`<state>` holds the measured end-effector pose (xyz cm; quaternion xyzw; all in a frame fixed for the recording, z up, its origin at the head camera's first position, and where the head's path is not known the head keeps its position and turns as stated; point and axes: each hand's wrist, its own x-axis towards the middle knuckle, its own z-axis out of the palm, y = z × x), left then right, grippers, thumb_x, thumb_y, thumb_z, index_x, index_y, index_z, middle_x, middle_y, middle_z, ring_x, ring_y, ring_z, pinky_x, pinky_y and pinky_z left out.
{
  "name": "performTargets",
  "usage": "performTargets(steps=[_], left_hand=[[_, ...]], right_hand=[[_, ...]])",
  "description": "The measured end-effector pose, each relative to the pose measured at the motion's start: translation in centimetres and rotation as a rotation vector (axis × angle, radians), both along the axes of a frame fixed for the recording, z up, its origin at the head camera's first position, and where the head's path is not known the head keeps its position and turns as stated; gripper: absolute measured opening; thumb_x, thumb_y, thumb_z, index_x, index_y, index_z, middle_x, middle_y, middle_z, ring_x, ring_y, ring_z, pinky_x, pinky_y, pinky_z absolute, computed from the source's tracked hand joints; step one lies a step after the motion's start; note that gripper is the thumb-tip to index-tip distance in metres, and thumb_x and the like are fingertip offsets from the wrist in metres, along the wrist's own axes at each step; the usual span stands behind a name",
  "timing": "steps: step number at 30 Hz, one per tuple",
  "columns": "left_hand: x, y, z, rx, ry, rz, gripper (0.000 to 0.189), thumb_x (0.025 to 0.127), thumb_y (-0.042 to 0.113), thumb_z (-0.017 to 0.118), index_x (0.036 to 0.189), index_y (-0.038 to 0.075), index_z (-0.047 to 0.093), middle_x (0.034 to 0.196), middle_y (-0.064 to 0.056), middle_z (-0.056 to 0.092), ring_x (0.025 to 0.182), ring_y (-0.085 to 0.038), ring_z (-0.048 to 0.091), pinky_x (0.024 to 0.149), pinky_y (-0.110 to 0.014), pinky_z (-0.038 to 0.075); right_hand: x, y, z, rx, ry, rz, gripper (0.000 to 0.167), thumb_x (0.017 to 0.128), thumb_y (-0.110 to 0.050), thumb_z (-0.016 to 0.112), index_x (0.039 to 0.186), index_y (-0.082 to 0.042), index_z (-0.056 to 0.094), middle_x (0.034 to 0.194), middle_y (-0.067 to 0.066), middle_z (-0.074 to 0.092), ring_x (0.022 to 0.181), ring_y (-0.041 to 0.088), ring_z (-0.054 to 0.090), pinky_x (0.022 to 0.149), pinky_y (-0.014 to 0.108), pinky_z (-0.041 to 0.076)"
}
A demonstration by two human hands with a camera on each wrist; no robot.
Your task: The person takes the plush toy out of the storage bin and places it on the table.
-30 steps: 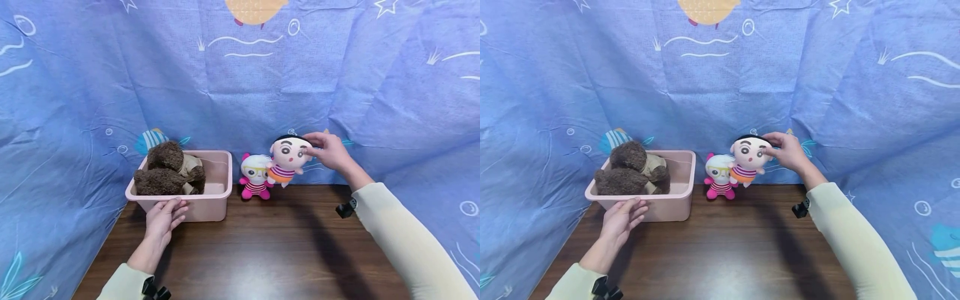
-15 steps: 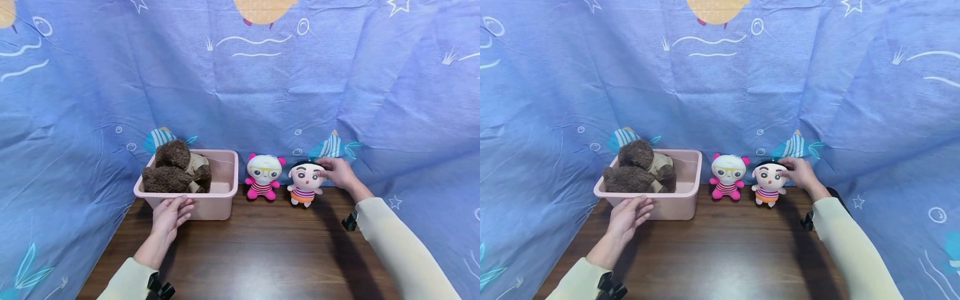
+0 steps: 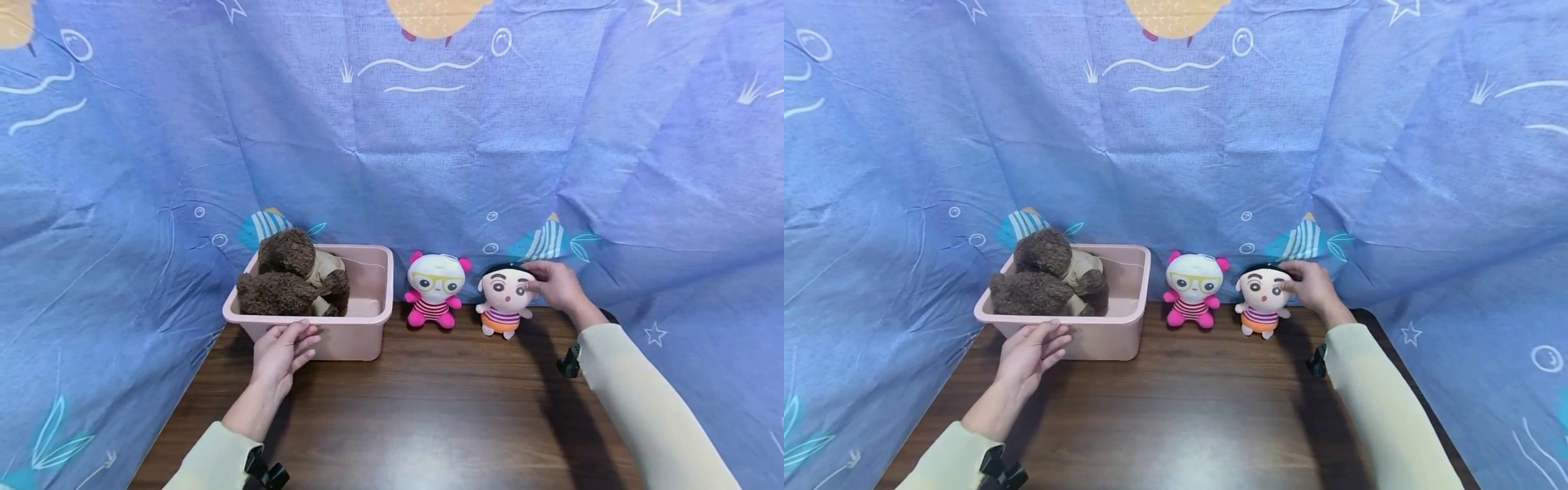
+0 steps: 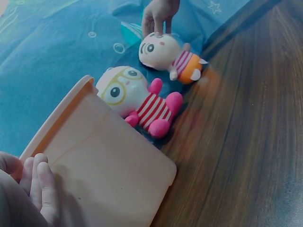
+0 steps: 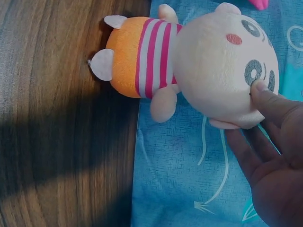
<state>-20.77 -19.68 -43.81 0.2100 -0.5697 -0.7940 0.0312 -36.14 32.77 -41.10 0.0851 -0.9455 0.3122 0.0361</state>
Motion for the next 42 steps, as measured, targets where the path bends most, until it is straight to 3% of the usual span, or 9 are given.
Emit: performTargets(steps=[10, 19, 29, 36, 42], left_hand=[[0.0, -0.1, -0.1, -0.005, -0.003, -0.001, 0.022, 0.099, 0.017, 0.065, 0.115, 0.007, 0.053, 0.08, 0.01, 0.077, 0.075, -0.005, 0.075, 0.062, -0.02, 0.06], [0.0, -0.1, -0.1, -0.003, 0.002, -0.001, 0.022, 0.1, 0.017, 0.064, 0.116, 0.007, 0.053, 0.08, 0.011, 0.077, 0.075, -0.005, 0.075, 0.061, -0.02, 0.06], [0.0, -0.3, -0.3, 0.008, -0.001, -0.003, 0.022, 0.1, 0.017, 0.065, 0.115, 0.008, 0.052, 0.081, 0.01, 0.078, 0.077, -0.006, 0.076, 0.063, -0.021, 0.061], [-0.3, -0.4, -0.1, 0.027, -0.005, -0.015, 0.023, 0.101, 0.019, 0.065, 0.115, 0.008, 0.052, 0.083, 0.008, 0.078, 0.081, -0.008, 0.077, 0.069, -0.024, 0.062], [-0.4, -0.3, 0.0, 0.061, -0.01, -0.017, 0.019, 0.101, 0.018, 0.064, 0.113, 0.01, 0.051, 0.082, 0.009, 0.078, 0.08, -0.007, 0.077, 0.067, -0.022, 0.062]], right_hand=[[-0.2, -0.1, -0.3, 0.004, 0.045, -0.045, 0.042, 0.095, -0.014, 0.074, 0.133, 0.0, 0.064, 0.125, 0.028, 0.068, 0.116, 0.045, 0.063, 0.089, 0.056, 0.057], [0.0, 0.1, -0.1, -0.003, 0.047, -0.051, 0.044, 0.096, -0.018, 0.074, 0.134, 0.0, 0.063, 0.13, 0.029, 0.066, 0.121, 0.046, 0.06, 0.092, 0.056, 0.056], [0.5, -0.4, 2.4, 0.043, 0.052, -0.002, 0.051, 0.098, -0.03, 0.072, 0.139, -0.002, 0.059, 0.138, 0.028, 0.06, 0.128, 0.048, 0.054, 0.097, 0.063, 0.05], [0.8, -4.1, 5.2, 0.025, 0.061, 0.089, 0.053, 0.097, -0.033, 0.073, 0.14, -0.005, 0.059, 0.141, 0.024, 0.059, 0.13, 0.044, 0.054, 0.098, 0.062, 0.051], [0.3, -10.5, 6.1, -0.014, 0.112, 0.2, 0.049, 0.093, -0.027, 0.078, 0.135, -0.007, 0.063, 0.136, 0.02, 0.065, 0.122, 0.04, 0.063, 0.095, 0.056, 0.055]])
